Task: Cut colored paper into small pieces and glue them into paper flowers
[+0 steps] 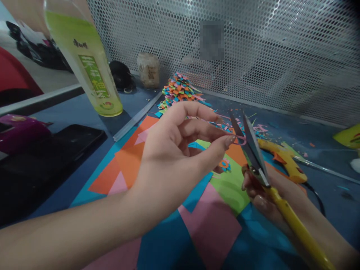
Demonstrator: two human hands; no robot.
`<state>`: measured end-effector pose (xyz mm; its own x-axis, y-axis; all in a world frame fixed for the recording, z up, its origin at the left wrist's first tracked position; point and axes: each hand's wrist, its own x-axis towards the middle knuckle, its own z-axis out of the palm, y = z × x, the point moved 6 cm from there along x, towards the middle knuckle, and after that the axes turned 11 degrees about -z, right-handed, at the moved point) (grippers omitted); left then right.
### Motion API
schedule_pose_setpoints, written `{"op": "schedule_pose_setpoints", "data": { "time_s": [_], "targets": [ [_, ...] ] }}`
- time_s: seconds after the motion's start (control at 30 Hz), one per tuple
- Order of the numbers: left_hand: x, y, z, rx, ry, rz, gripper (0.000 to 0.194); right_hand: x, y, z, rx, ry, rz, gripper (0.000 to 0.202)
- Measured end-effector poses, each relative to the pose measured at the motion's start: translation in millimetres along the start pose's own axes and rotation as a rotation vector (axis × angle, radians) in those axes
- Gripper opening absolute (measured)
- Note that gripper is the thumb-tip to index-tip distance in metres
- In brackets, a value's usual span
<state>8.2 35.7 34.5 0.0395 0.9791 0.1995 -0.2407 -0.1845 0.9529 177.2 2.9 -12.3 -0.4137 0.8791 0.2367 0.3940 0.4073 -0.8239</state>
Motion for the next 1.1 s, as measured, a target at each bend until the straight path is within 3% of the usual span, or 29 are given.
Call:
{"op": "schedule_pose_setpoints", "data": {
  "time_s": [1.1],
  "targets": [
    [-2.9, 8.9, -2.7, 0.037, 0.003, 0.154, 0.021, 2.8, 4.2, 4.7, 0.093, -0.009, 0.107, 0.018]
  ]
}}
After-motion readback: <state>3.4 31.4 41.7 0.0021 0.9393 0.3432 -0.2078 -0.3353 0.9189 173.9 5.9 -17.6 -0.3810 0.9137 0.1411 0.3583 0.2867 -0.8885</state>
